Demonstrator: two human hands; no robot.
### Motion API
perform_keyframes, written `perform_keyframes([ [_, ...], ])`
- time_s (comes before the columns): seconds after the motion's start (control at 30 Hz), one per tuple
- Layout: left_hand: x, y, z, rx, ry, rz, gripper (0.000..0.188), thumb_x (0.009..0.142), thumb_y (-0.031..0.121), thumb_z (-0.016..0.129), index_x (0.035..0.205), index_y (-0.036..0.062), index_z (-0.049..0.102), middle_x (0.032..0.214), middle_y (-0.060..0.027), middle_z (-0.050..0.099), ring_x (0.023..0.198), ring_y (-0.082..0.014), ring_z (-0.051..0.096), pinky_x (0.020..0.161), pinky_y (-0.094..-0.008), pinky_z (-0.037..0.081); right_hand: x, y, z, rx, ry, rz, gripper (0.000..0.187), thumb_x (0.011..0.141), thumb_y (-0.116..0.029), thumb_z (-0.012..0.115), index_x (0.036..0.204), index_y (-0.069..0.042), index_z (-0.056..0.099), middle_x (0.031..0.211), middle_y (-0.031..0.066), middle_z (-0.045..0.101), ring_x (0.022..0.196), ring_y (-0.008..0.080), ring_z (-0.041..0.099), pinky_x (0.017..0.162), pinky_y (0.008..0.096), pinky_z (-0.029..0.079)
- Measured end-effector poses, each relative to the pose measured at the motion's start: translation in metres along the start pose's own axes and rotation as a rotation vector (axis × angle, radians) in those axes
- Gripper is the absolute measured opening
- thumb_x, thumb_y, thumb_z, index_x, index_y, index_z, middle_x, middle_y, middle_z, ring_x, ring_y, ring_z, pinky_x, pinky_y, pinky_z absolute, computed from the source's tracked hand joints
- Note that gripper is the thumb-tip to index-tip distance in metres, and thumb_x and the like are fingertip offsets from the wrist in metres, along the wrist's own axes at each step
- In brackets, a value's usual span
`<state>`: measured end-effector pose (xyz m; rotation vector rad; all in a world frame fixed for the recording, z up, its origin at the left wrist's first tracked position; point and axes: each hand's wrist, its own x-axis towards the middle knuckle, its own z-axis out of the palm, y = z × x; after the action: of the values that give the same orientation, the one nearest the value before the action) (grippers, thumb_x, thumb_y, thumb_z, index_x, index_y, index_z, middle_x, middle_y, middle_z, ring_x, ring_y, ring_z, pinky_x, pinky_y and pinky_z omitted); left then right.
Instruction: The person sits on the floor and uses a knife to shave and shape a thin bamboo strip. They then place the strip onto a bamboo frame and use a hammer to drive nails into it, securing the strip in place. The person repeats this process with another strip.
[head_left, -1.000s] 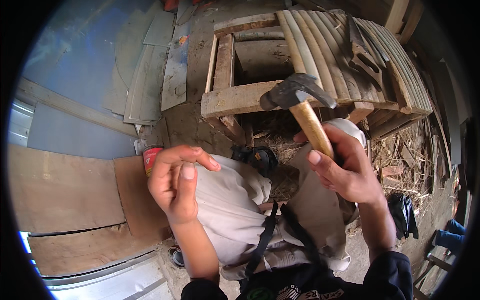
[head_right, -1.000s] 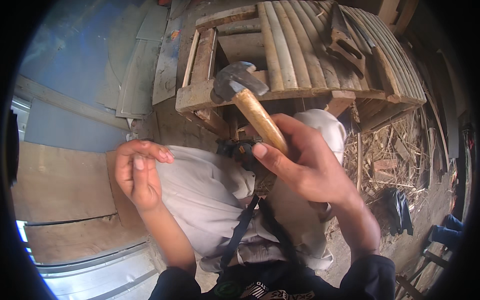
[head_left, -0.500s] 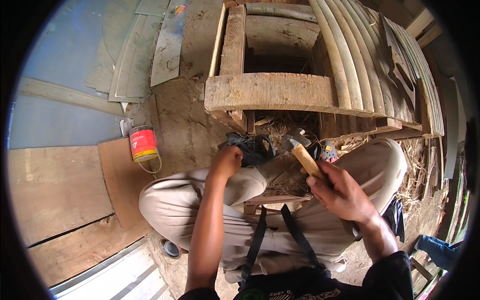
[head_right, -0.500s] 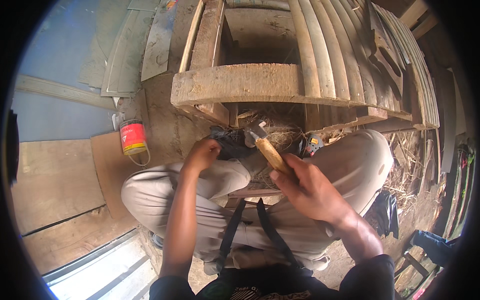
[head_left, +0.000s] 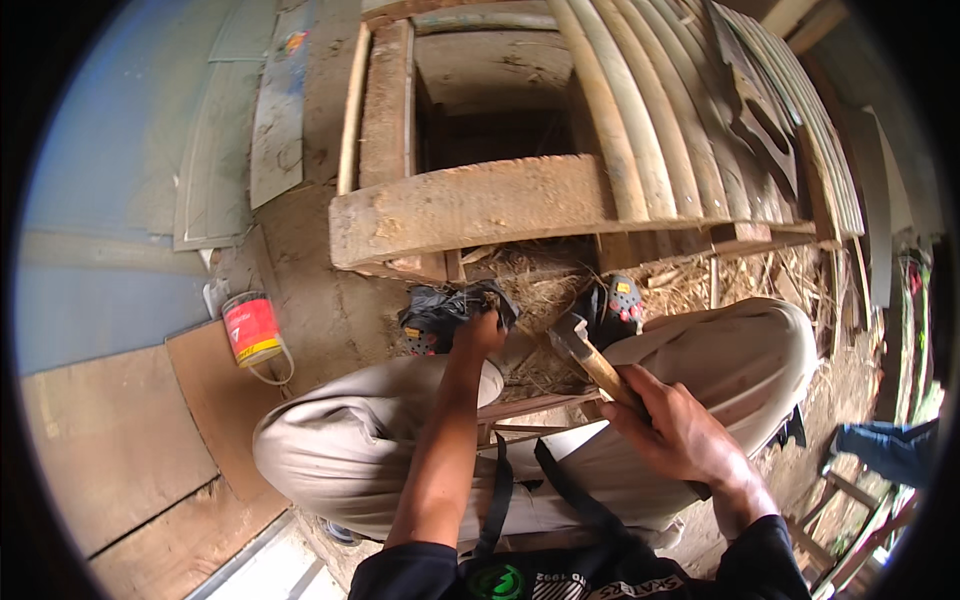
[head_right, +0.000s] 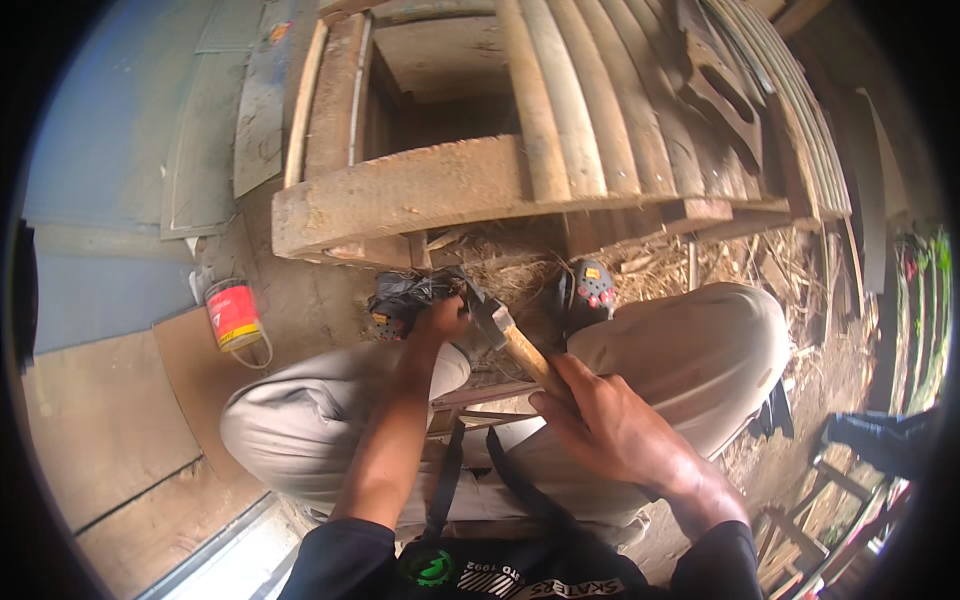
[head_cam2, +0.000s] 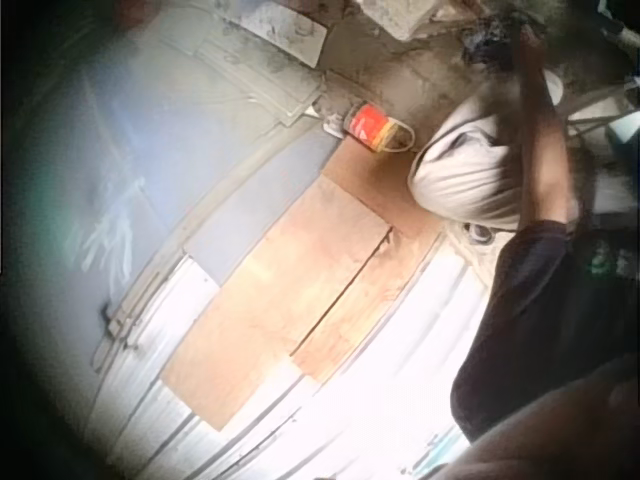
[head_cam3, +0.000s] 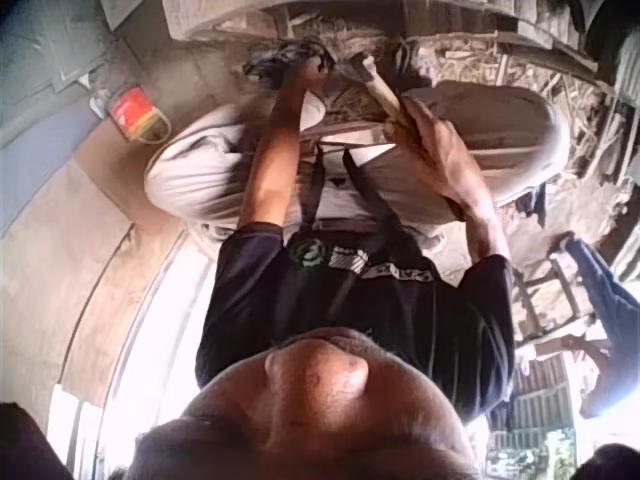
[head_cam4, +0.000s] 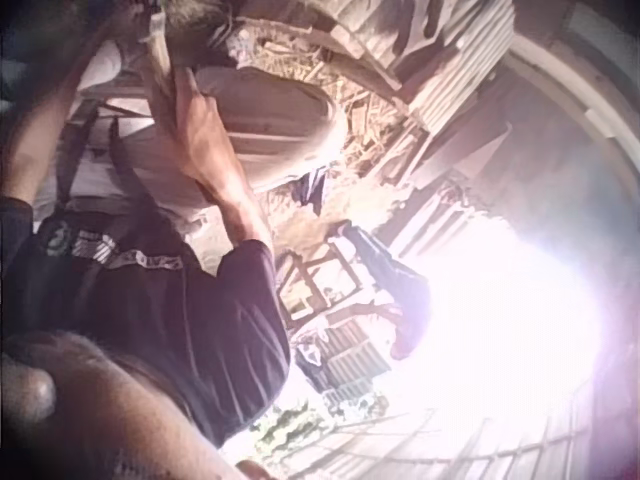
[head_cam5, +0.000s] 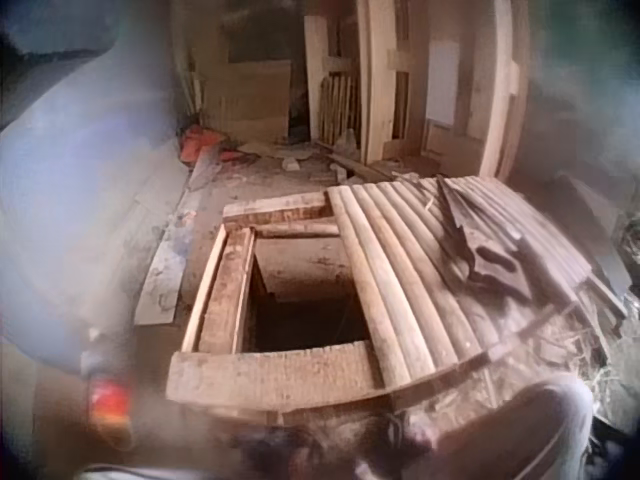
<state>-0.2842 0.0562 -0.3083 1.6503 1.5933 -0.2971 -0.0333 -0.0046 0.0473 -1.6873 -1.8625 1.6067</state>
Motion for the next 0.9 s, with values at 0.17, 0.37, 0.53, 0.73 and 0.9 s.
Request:
perform_keyframes([
  [0.17,0.039,0.037,-0.006,-0.252,0.102,0.062,0.037,0.09,0.038,0.069,0.111,0.0072,0.068,0.103,-0.0141,0.073,0.099,-0.0306,0.069,0.086,-0.0414,0.053,-0.028,0.035,0.017,-0.008,0.03,0.052,0.034,0.097,-0.02,0.061,0.115,0.007,0.05,0.079,0.028,0.063,0.078,0.0464,0.062,0.067,0.0483,0.047],
  [0.37,0.048,0.088,0.019,-0.431,0.124,0.133,0.042,0.088,0.042,0.069,0.109,0.0058,0.069,0.11,-0.0177,0.071,0.107,-0.034,0.066,0.092,-0.0426,0.052,-0.071,0.07,0.03,-0.217,0.414,0.094,0.023,0.096,-0.02,0.061,0.102,0.002,0.058,0.069,0.0204,0.059,0.061,0.0399,0.056,0.058,0.0455,0.042],
  [0.53,0.039,0.152,0.029,-0.06,-0.012,0.045,0.063,0.084,0.055,0.069,0.121,0.0041,0.065,0.132,-0.0209,0.061,0.121,-0.0376,0.059,0.102,-0.0457,0.048,-0.07,0.095,-0.001,-0.14,0.592,0.233,0.026,0.099,-0.023,0.057,0.094,0.002,0.055,0.062,0.0134,0.053,0.052,0.0246,0.053,0.053,0.0401,0.041],
  [0.73,0.065,0.188,0.117,0.022,0.006,-0.241,0.075,0.078,0.05,0.077,0.135,0.0041,0.057,0.143,-0.0174,0.053,0.131,-0.034,0.053,0.107,-0.0417,0.046,-0.068,0.106,-0.006,0.054,0.691,0.286,0.029,0.101,-0.027,0.056,0.102,0.002,0.059,0.067,0.0088,0.054,0.061,0.0169,0.051,0.06,0.0361,0.043],
  [0.9,0.082,0.148,0.17,-0.459,0.283,-0.228,0.044,0.075,0.026,0.066,0.112,0.0026,0.065,0.116,-0.0227,0.067,0.111,-0.0373,0.064,0.095,-0.045,0.05,-0.074,0.104,-0.008,0.256,0.654,0.295,0.03,0.1,-0.026,0.058,0.104,0.004,0.058,0.071,0.0179,0.058,0.065,0.0314,0.055,0.064,0.0414,0.043],
])
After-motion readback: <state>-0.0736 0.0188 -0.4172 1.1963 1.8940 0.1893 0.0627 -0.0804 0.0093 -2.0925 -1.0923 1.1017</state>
